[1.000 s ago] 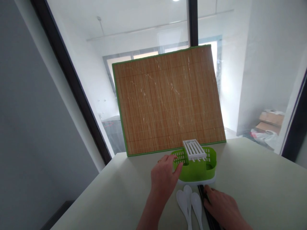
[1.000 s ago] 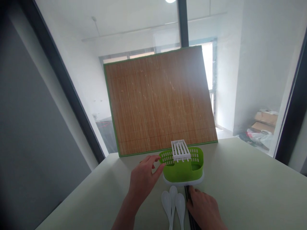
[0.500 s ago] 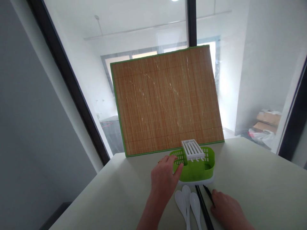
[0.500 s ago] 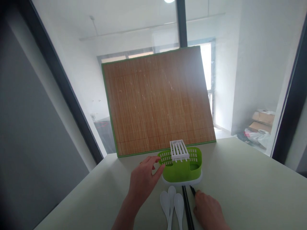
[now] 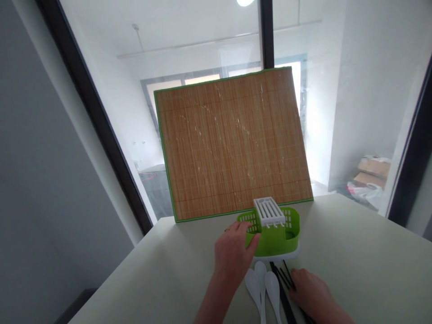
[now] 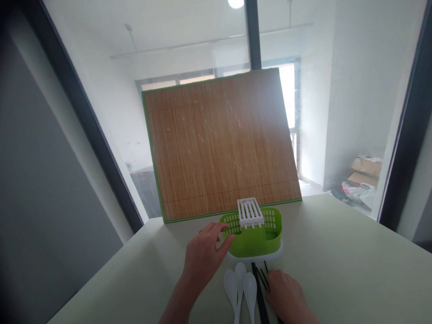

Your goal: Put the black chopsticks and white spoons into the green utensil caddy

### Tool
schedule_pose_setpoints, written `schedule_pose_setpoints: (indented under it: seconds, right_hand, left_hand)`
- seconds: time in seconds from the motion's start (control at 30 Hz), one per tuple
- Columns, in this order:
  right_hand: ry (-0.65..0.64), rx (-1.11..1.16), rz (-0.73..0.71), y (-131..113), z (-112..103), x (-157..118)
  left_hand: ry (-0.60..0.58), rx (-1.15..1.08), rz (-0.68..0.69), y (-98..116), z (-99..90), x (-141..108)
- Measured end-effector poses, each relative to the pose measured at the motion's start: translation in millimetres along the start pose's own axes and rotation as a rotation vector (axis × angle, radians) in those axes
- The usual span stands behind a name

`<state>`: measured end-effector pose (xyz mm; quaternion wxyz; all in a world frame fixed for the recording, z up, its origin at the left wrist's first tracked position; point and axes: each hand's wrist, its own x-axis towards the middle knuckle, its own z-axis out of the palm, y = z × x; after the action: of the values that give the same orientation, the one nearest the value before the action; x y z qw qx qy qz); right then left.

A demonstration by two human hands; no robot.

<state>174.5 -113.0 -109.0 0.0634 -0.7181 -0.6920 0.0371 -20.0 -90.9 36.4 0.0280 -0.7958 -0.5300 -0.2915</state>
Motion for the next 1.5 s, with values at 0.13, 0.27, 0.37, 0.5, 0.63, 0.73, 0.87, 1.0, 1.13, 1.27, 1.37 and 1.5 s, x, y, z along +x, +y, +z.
schedule_pose_setpoints:
  seconds: [0.13,0.27,0.37,0.5,0.63,0.73,0.87,1.0,1.13,1.27,1.37,1.5]
  right_hand:
    - [-0.028,-0.012,-0.024,2,0,3]
    - [-0.028,-0.009,-0.042,-1,-1,4]
    - [-0.02,0.007,-0.04,3,-4,3]
    - [-0.01,0.052,-0.069,15,-20,2]
    - [0.014,0.17,-0.198,26,-55,-1]
    - [0.108,0.439,-0.32,31,-86,-8]
    - [0.212,0.654,-0.316,35,-112,-19]
    - [0.26,0.745,-0.32,40,-116,-22]
    - [0.26,0.755,-0.329,46,-108,-21]
    - [0.232,0.769,-0.333,49,-100,-22]
    - [0.216,0.765,-0.35,48,-99,-25]
    - [0.229,0.743,-0.422,41,-102,-29]
  left_hand:
    - [-0.009,0.003,0.007,2,0.3,0]
    - [-0.01,0.014,0.011,1,1.6,-1]
    - [-0.003,0.015,0.013,0,2.4,-1]
    - [-0.001,0.0,0.025,-1,4.2,-1]
    - [-0.018,-0.03,0.056,1,8.4,0]
    - [-0.045,-0.065,0.084,3,14.2,0]
    - [-0.093,-0.148,0.117,8,27.0,-1]
    - [-0.198,-0.31,0.176,22,47.3,-7]
    - [-0.308,-0.426,0.23,38,72.8,-17]
    - [-0.348,-0.496,0.251,50,93.4,-26]
    - [-0.332,-0.59,0.242,56,100.6,-28]
    - [-0.316,-0.778,0.167,57,102.1,-26]
